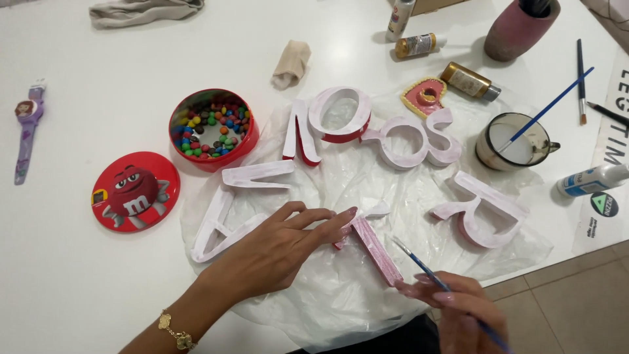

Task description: The person paints a white foam letter 'T' with pink paint using a paintbrush. They repeatedly dip the brush into a small paint container and apply the paint to the letter's surface, occasionally turning the letter to reach different sides.

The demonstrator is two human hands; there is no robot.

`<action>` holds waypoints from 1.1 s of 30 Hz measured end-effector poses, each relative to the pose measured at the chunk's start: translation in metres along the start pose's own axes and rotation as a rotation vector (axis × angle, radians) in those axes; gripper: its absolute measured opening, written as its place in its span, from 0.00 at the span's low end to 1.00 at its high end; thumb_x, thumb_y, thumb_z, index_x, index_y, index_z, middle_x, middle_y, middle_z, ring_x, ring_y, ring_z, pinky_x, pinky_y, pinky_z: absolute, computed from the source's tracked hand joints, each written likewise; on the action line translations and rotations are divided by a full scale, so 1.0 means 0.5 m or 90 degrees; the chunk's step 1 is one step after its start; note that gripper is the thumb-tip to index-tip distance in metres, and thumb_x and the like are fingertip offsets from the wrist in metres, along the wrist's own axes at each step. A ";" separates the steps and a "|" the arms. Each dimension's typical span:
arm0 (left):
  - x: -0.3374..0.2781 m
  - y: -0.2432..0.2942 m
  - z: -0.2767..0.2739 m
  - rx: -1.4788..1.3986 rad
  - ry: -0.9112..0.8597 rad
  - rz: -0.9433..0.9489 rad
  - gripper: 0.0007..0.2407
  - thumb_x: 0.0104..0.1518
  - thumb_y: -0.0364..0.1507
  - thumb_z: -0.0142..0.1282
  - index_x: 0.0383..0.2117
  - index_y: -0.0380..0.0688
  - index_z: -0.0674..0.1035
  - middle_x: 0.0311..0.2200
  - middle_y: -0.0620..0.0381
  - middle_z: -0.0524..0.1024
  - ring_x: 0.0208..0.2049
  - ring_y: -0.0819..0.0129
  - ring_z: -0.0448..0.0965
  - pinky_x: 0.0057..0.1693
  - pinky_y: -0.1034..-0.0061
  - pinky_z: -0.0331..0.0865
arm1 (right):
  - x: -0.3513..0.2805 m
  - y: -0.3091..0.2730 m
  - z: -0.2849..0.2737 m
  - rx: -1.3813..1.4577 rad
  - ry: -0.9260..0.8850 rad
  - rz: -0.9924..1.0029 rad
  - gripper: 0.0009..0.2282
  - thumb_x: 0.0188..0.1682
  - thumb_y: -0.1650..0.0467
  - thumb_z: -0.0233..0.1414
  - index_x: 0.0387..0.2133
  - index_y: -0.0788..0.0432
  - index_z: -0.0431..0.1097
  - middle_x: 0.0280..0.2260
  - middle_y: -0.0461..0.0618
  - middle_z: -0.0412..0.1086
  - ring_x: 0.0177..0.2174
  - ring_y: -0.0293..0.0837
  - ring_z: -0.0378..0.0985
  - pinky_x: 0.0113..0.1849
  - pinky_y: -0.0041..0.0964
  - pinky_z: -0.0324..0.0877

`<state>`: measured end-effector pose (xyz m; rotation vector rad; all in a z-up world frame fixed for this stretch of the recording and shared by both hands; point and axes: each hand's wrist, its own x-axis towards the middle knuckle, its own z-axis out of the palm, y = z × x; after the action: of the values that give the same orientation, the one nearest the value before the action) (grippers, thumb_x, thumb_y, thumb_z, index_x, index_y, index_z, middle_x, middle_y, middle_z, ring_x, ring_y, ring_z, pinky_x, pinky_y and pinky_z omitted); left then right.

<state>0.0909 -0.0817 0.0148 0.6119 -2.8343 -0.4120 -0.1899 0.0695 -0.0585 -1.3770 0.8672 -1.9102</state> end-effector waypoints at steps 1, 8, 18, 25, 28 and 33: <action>0.000 -0.002 0.001 -0.006 -0.005 -0.001 0.43 0.47 0.09 0.46 0.78 0.40 0.52 0.61 0.40 0.75 0.66 0.54 0.71 0.68 0.56 0.57 | 0.003 -0.008 0.042 -0.119 0.031 -0.030 0.11 0.67 0.67 0.41 0.46 0.62 0.67 0.45 0.72 0.73 0.38 0.58 0.90 0.37 0.51 0.97; -0.002 -0.014 0.003 0.087 -0.008 0.059 0.38 0.52 0.14 0.46 0.77 0.38 0.56 0.61 0.41 0.76 0.68 0.59 0.71 0.65 0.62 0.59 | -0.013 0.036 0.050 -0.260 -0.034 -0.128 0.11 0.67 0.64 0.41 0.46 0.58 0.66 0.53 0.74 0.70 0.43 0.60 0.91 0.43 0.47 0.94; 0.009 -0.014 0.005 0.070 -0.003 0.093 0.32 0.60 0.15 0.43 0.76 0.37 0.58 0.55 0.41 0.77 0.61 0.57 0.74 0.63 0.62 0.62 | -0.008 0.024 0.066 -0.315 -0.016 -0.138 0.12 0.65 0.64 0.42 0.46 0.60 0.67 0.53 0.74 0.71 0.44 0.60 0.91 0.46 0.47 0.94; 0.009 -0.011 0.005 -0.049 0.050 0.083 0.30 0.60 0.16 0.47 0.74 0.34 0.59 0.53 0.39 0.78 0.57 0.51 0.76 0.62 0.60 0.64 | 0.003 0.015 0.070 -0.313 -0.005 -0.098 0.10 0.65 0.65 0.41 0.46 0.57 0.67 0.52 0.71 0.71 0.41 0.57 0.91 0.41 0.44 0.91; 0.019 -0.004 0.035 -0.066 0.138 0.077 0.23 0.67 0.21 0.56 0.69 0.34 0.66 0.42 0.43 0.80 0.51 0.49 0.78 0.58 0.60 0.68 | -0.002 0.016 0.063 -0.272 0.009 -0.062 0.10 0.65 0.65 0.41 0.48 0.56 0.67 0.53 0.69 0.69 0.42 0.58 0.91 0.39 0.44 0.92; 0.054 -0.005 0.050 -0.018 0.175 0.068 0.24 0.58 0.22 0.71 0.61 0.37 0.73 0.39 0.55 0.82 0.46 0.56 0.76 0.52 0.64 0.68 | -0.009 0.020 0.054 -0.247 0.012 -0.044 0.11 0.65 0.65 0.42 0.48 0.58 0.68 0.54 0.70 0.68 0.44 0.58 0.90 0.41 0.46 0.94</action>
<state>0.0611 -0.0898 -0.0052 0.4683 -2.5796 -0.3215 -0.1618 0.0632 -0.0625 -1.6314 1.2638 -1.8733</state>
